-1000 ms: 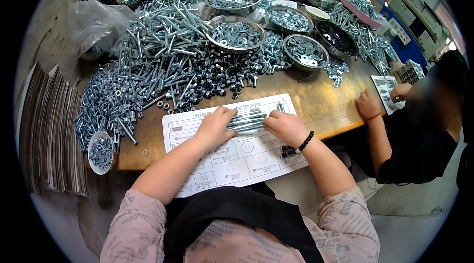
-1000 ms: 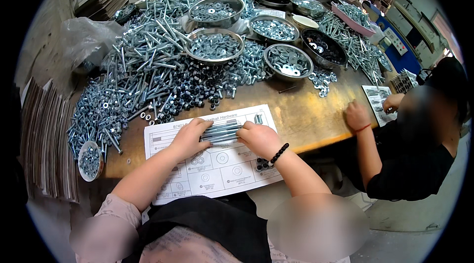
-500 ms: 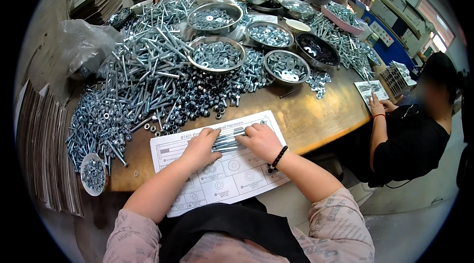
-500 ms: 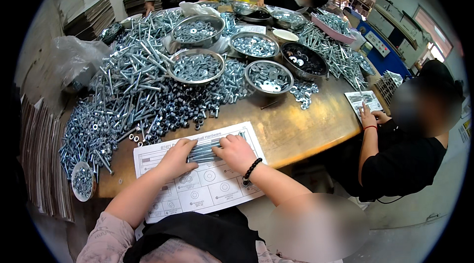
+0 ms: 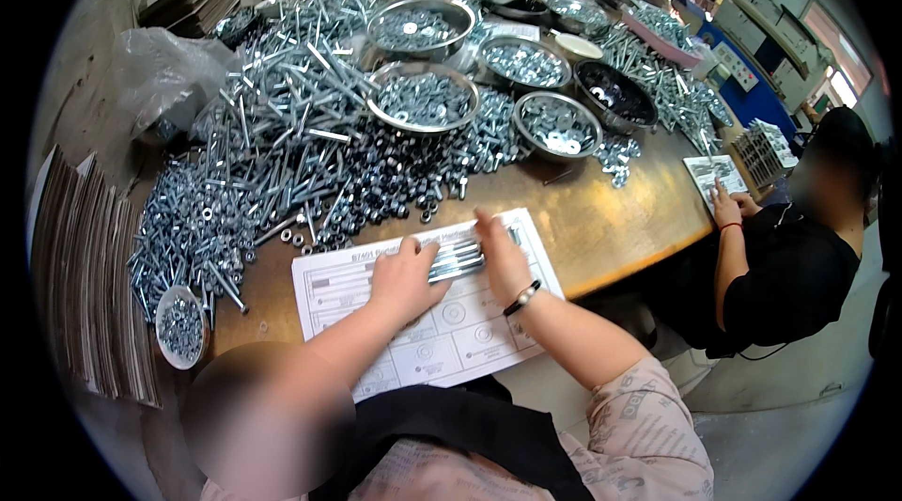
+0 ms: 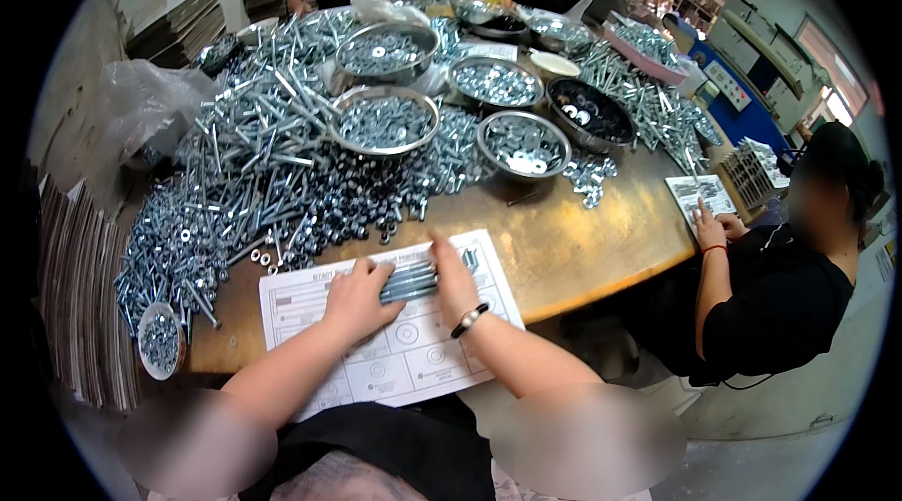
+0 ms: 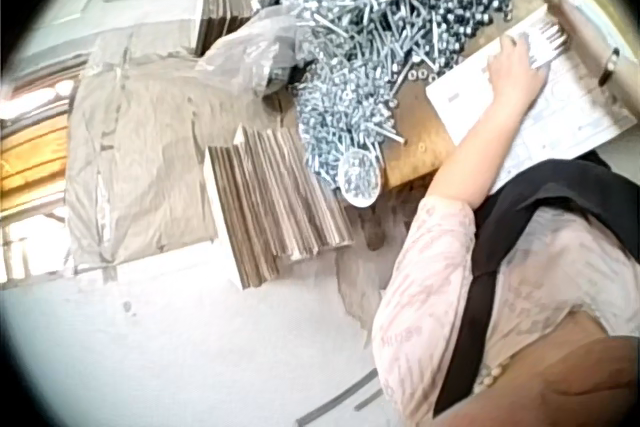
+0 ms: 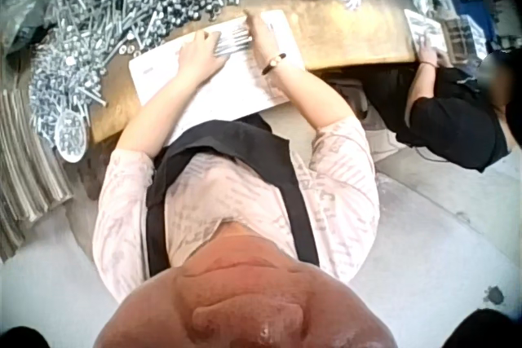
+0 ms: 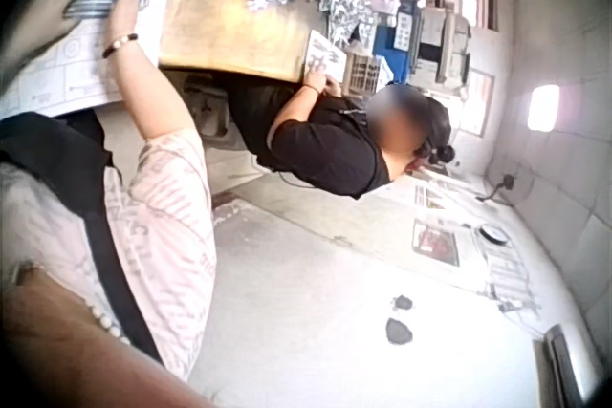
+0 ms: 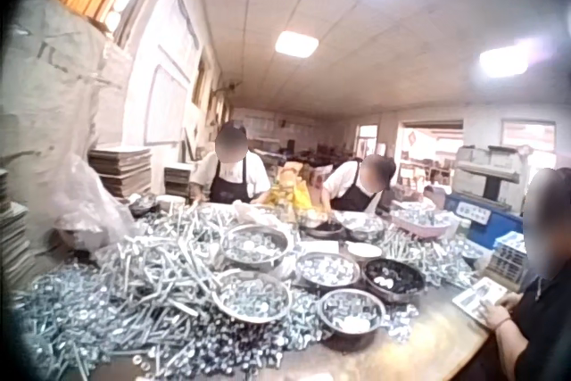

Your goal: The person sorts metal fasteners, including bolts, nuts, and washers, from a large pile on a table. They place the sorted items onto a printed instruction sheet that has designated areas for each type of hardware. The person repeatedly picks up fasteners and arranges them on the sheet.

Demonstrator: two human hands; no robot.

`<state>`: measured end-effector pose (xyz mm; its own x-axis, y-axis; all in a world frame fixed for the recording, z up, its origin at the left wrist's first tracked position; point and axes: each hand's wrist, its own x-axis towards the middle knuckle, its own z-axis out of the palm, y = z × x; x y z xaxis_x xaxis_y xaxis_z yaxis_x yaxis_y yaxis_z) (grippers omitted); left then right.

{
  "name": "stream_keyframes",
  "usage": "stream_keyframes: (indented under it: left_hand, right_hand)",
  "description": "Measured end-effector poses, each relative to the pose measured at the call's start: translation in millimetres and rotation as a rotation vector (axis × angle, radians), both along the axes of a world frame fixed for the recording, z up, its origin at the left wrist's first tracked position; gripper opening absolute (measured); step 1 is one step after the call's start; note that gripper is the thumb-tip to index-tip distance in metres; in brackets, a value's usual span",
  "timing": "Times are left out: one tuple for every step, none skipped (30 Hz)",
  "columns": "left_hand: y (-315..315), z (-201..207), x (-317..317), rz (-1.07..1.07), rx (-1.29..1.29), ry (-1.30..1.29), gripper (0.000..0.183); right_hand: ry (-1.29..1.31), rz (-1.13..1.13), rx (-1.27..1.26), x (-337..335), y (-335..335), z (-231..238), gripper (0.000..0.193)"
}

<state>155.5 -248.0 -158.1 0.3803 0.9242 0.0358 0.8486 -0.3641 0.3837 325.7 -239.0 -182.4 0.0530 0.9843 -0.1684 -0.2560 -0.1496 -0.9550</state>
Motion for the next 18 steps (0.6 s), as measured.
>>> stream_keyframes:
  left_hand:
    - [1,-2,1,0.0,0.022,-0.002,0.05]
    - [1,-3,2,0.0,0.043,-0.004,0.048]
    - [2,-2,4,0.0,0.055,0.006,0.049]
    - [2,-3,3,0.003,0.035,0.008,0.05]
    - [1,-4,3,0.007,0.015,0.01,0.051]
    - [2,-3,3,0.008,0.003,0.01,0.052]
    - [3,-1,3,0.016,-0.037,0.015,0.054]
    - [2,0,2,0.032,-0.03,-0.01,0.055]
    - [2,0,0,0.05,-0.023,-0.035,0.056]
    - [2,0,-2,0.069,-0.016,-0.059,0.058]
    - [7,-2,-7,0.098,-0.066,-0.2,0.051]
    - [12,-11,-14,0.169,-0.097,-0.467,0.049]
    - [17,-23,-19,0.24,-0.125,-0.738,0.048]
    - [18,-33,-24,0.309,-0.15,-1.008,0.047]
    - [11,-27,-18,0.277,-0.321,-1.276,0.057]
    - [6,-29,-12,0.279,-0.356,-1.366,0.06]
    - [2,-34,-6,0.28,-0.391,-1.455,0.065]
    - [0,-39,-2,0.282,-0.424,-1.545,0.069]
  right_hand:
    - [0.041,-0.038,-0.021,2,1,2,0.061]
    - [0.081,-0.089,0.018,3,-1,8,0.063]
    - [0.106,-0.1,0.029,7,3,8,0.065]
    - [0.13,-0.111,0.04,10,5,8,0.066]
    - [0.132,-0.097,0.019,9,4,8,0.066]
    - [0.132,-0.086,0.006,9,3,12,0.067]
    - [0.132,-0.074,-0.006,8,2,14,0.067]
    - [0.134,-0.049,-0.015,7,2,12,0.067]
    - [0.137,-0.02,-0.025,6,3,8,0.068]
    - [0.139,0.008,-0.034,6,3,5,0.068]
    - [0.123,0.011,-0.028,7,3,5,0.069]
    - [0.111,0.02,-0.02,7,4,7,0.07]
    - [0.096,0.029,-0.014,7,4,7,0.07]
    - [0.093,0.034,-0.009,6,5,7,0.071]
    - [0.09,0.031,-0.005,6,7,5,0.071]
    - [0.084,0.037,0.003,5,8,5,0.072]
    - [0.07,0.047,0.0,3,8,5,0.072]
    - [0.056,0.059,-0.003,1,8,6,0.073]
